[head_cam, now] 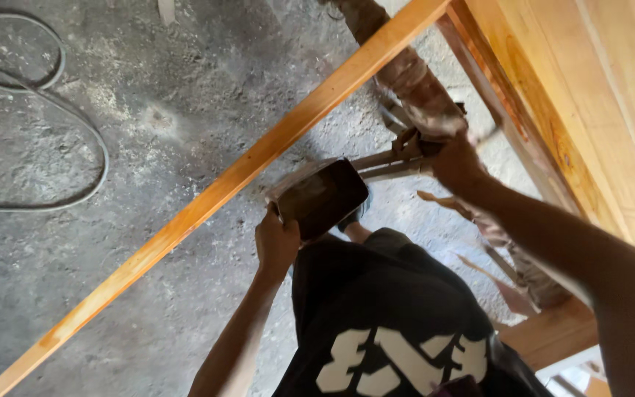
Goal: The person applies a brown finish to a rectangular wooden frame using a paintbrush. They dip the brush into a container, then stroke the finish along the frame's edges and corners, moving around the frame to cover different sections.
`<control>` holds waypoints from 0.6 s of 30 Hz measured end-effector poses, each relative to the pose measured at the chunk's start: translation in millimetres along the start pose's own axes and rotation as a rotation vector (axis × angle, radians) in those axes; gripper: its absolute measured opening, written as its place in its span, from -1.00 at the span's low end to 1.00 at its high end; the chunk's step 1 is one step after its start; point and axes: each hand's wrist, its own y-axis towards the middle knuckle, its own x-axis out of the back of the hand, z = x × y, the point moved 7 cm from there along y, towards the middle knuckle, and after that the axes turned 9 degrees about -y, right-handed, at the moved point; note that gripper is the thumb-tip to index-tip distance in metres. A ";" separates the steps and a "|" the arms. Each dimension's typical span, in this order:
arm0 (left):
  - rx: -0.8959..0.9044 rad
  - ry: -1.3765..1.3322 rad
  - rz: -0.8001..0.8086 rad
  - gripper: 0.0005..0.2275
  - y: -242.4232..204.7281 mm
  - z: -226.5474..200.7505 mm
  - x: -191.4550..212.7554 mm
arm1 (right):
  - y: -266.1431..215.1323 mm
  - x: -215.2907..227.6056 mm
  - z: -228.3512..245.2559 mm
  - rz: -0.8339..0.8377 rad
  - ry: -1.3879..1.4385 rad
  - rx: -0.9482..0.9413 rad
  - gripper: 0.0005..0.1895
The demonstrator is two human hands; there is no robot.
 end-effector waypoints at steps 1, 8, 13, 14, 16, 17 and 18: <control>0.105 -0.057 0.022 -0.58 -4.9 6.6 -2.7 | 3.5 -0.4 2.5 -0.010 0.075 0.018 -0.48; -0.160 0.037 -0.083 -0.65 5.4 -4.9 4.0 | 84.3 -39.7 -16.5 -0.131 -1.365 0.496 -0.70; 0.133 -0.115 0.042 -0.61 -15.6 33.9 -0.8 | -20.7 -136.6 -91.4 0.213 -1.332 0.397 -0.69; 0.087 -0.096 0.018 -0.58 -15.6 28.5 0.9 | -25.9 -132.5 -89.2 0.226 -1.330 0.379 -0.69; 0.070 -0.071 -0.009 -0.54 -15.6 26.0 7.0 | -12.9 -112.2 -64.0 0.173 -1.336 0.382 -0.68; 0.092 -0.072 0.001 -0.54 -15.7 26.3 5.5 | 4.8 -86.9 -47.7 0.113 -1.353 0.371 -0.67; 0.114 -0.072 0.011 -0.54 -12.5 26.4 4.7 | 22.8 -54.2 -30.8 -0.013 -1.364 0.351 -0.67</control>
